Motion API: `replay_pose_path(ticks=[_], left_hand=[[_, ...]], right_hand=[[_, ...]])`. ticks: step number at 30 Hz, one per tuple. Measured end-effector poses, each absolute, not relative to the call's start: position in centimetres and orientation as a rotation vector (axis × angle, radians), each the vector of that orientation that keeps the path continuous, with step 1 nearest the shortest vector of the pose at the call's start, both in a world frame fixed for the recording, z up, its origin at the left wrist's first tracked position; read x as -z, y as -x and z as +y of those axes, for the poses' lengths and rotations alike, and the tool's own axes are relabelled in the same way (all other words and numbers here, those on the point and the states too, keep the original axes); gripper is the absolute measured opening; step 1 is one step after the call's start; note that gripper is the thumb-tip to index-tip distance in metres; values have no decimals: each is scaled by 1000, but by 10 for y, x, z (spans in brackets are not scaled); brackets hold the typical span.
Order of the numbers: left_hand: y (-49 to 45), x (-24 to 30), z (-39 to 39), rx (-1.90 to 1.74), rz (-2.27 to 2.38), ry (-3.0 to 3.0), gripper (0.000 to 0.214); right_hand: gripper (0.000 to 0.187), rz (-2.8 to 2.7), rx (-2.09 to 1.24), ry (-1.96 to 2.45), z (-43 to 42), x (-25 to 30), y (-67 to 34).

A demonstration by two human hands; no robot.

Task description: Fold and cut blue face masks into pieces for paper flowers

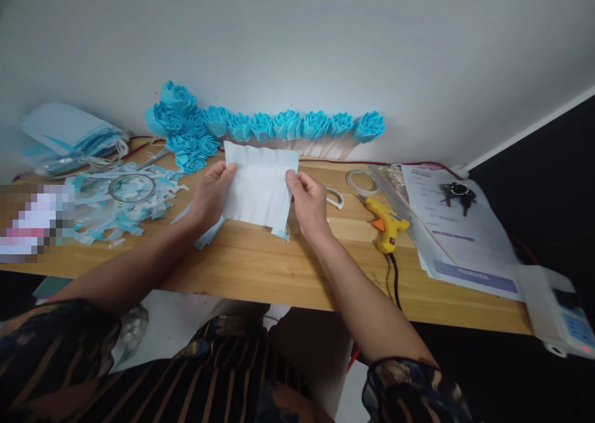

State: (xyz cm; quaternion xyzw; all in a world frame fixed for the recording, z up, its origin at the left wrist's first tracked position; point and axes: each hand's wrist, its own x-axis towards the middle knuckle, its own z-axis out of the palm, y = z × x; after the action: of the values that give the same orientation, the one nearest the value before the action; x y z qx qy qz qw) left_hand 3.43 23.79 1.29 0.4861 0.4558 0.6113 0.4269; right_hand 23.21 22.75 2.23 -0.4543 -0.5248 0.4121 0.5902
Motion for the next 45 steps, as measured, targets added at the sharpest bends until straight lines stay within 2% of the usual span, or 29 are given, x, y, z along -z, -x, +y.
replay_pose_path(ticks=[6,18,24,32,35,40,42,45], left_hand=[[-37,-14,235,-1507,1097,-1219,34],[-39,-15,232,-1408,939,-1232,44],[-37,-9,235,-1467,1062,-1251,39],[-38,-15,234,-1499,1088,-1280,39],[-36,-15,236,-1539,1093,-1277,39],[-31,-16,238,-1586,1113,-1238,40],[-30,-17,239,-1593,1110,-1212,41],[-31,-17,240,-1555,1021,-1133,44]], right_hand=[[42,-1171,-1054,1056,229,-22,-233],[56,-1211,-942,1091,231,-19,-235],[64,-1302,-770,1139,230,-17,-237],[63,-1341,-569,1139,231,-20,-235],[62,-1329,-750,1089,234,-19,-238],[58,-1298,-1392,987,234,-18,-240],[56,-1301,-1426,1027,232,-17,-238],[54,-1274,-1307,1096,232,-14,-234]])
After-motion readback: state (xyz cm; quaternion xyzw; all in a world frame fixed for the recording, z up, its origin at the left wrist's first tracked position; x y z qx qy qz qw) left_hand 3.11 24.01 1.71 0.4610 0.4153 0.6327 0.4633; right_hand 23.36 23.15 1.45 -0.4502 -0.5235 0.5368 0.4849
